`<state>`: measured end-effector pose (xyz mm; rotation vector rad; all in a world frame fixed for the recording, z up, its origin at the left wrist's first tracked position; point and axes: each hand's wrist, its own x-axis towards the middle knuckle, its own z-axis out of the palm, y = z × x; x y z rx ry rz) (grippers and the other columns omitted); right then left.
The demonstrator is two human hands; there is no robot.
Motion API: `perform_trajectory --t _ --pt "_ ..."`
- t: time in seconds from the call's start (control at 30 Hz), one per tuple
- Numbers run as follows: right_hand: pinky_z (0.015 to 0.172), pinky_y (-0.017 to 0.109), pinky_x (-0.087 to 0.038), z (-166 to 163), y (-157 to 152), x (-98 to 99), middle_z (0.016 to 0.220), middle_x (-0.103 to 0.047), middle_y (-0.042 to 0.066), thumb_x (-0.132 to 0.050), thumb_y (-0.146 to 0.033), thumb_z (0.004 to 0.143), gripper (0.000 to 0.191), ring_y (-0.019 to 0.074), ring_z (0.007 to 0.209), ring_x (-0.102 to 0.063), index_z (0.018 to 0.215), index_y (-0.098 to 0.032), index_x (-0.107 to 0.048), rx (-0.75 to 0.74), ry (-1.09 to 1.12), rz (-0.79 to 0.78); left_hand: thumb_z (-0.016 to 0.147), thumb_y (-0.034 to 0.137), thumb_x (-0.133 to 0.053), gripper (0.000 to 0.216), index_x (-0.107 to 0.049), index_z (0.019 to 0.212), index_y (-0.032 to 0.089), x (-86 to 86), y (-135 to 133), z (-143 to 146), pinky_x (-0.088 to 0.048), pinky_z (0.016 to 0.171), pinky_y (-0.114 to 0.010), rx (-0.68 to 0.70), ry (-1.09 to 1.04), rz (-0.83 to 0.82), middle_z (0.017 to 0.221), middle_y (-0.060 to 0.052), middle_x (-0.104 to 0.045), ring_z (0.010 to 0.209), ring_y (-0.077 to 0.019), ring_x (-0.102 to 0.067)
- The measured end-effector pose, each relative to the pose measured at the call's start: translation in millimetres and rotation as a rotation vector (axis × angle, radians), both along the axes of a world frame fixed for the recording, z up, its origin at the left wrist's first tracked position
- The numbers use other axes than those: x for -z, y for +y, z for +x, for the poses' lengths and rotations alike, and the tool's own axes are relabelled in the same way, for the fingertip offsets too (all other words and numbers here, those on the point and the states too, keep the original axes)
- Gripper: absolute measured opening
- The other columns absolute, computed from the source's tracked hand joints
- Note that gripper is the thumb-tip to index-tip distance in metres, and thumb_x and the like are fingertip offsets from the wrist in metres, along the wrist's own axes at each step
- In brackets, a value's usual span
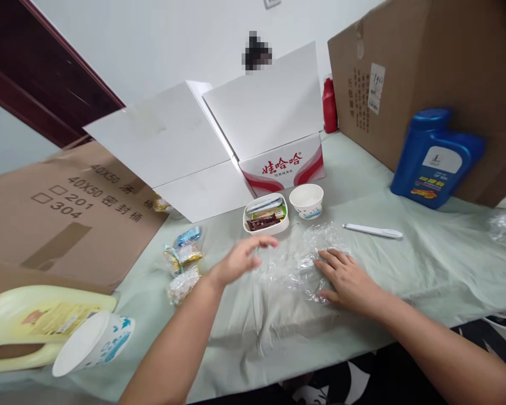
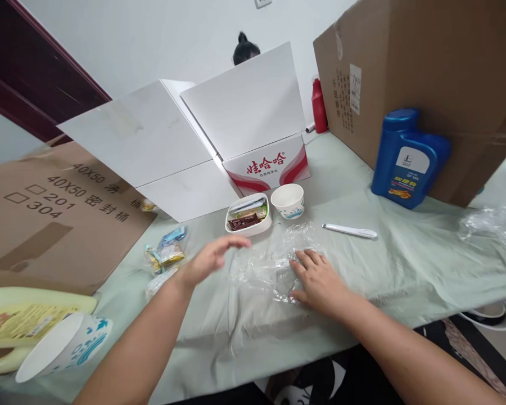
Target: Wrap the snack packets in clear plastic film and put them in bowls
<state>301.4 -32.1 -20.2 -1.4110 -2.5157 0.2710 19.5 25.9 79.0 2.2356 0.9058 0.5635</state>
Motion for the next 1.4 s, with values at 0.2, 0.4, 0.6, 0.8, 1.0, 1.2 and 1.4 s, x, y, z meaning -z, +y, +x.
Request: perform_trajectory --t 0.2,0.4,0.6,0.8,1.0,1.2,1.4 --pt "0.108 0.053 -0.037 11 2 -8.0 0.145 -0.049 0.018 -0.059 -0.051 0.088 0.061 0.0369 0.135 -0.04 0.136 -0.014 -0.056 -0.04 0.035 -0.055 0.08 0.04 -0.069 0.036 -0.065 0.111 0.022 32.2 -75 0 -0.043 0.101 -0.043 -0.044 0.388 -0.098 0.109 -0.008 -0.066 0.109 -0.0258 -0.058" --pt "0.113 0.055 -0.03 56 14 -15.5 0.154 -0.037 0.015 -0.072 -0.067 0.067 0.093 0.0386 0.143 -0.026 0.143 -0.018 -0.048 -0.323 0.098 -0.205 0.087 0.031 -0.057 0.014 -0.062 0.083 0.018 57.9 -80 -29 -0.05 0.079 -0.031 -0.199 0.099 -0.376 0.089 -0.005 -0.065 0.087 -0.0187 -0.064" --pt "0.114 0.053 -0.028 67 3 -16.4 0.151 -0.042 0.009 -0.069 -0.045 0.079 0.045 0.0333 0.145 -0.025 0.117 -0.021 -0.067 -0.365 0.185 -0.228 0.087 0.043 -0.06 0.027 -0.056 0.086 0.017 66.4 -86 -47 -0.048 0.066 -0.026 -0.307 -0.133 -0.55 0.087 -0.006 -0.068 0.081 -0.018 -0.069" --pt "0.081 0.035 -0.052 71 -5 -18.4 0.093 -0.072 0.006 -0.049 -0.038 0.095 0.023 0.0209 0.091 -0.067 0.095 -0.02 -0.064 -0.218 0.497 -0.43 0.089 0.046 -0.056 0.029 -0.045 0.088 0.02 62.7 -89 -38 -0.038 0.047 -0.021 -0.251 -0.102 -0.717 0.085 -0.004 -0.071 0.053 -0.0119 -0.065" --pt "0.063 0.031 -0.052 64 -3 -13.1 0.076 -0.066 0.001 -0.055 -0.049 0.089 0.028 0.0169 0.065 -0.066 0.094 -0.021 -0.055 0.088 0.757 -0.464 0.083 0.042 -0.061 0.026 -0.049 0.084 0.02 68.7 -80 -30 -0.045 0.057 -0.024 -0.468 -0.167 -0.454 0.07 0.003 -0.062 0.057 -0.0112 -0.061" --pt "0.063 0.031 -0.051 44 4 -7.7 0.078 -0.069 0.004 -0.052 -0.048 0.089 0.032 0.0185 0.066 -0.068 0.103 -0.02 -0.056 0.276 0.778 -0.263 0.079 0.038 -0.06 0.021 -0.051 0.089 0.021 89.1 -68 -22 -0.044 0.059 -0.024 -0.688 -0.25 -0.265 0.065 0.005 -0.059 0.06 -0.0132 -0.06" --pt "0.063 0.03 -0.044 29 12 -3.3 0.081 -0.072 0.007 -0.039 -0.031 0.095 0.025 0.0221 0.072 -0.067 0.095 -0.02 -0.061 0.371 0.21 -0.111 0.081 0.025 -0.052 0.004 -0.055 0.082 0.022 94.0 -70 -16 -0.047 0.068 -0.029 -0.681 0.113 -0.089 0.106 -0.003 -0.07 0.067 -0.0137 -0.061"
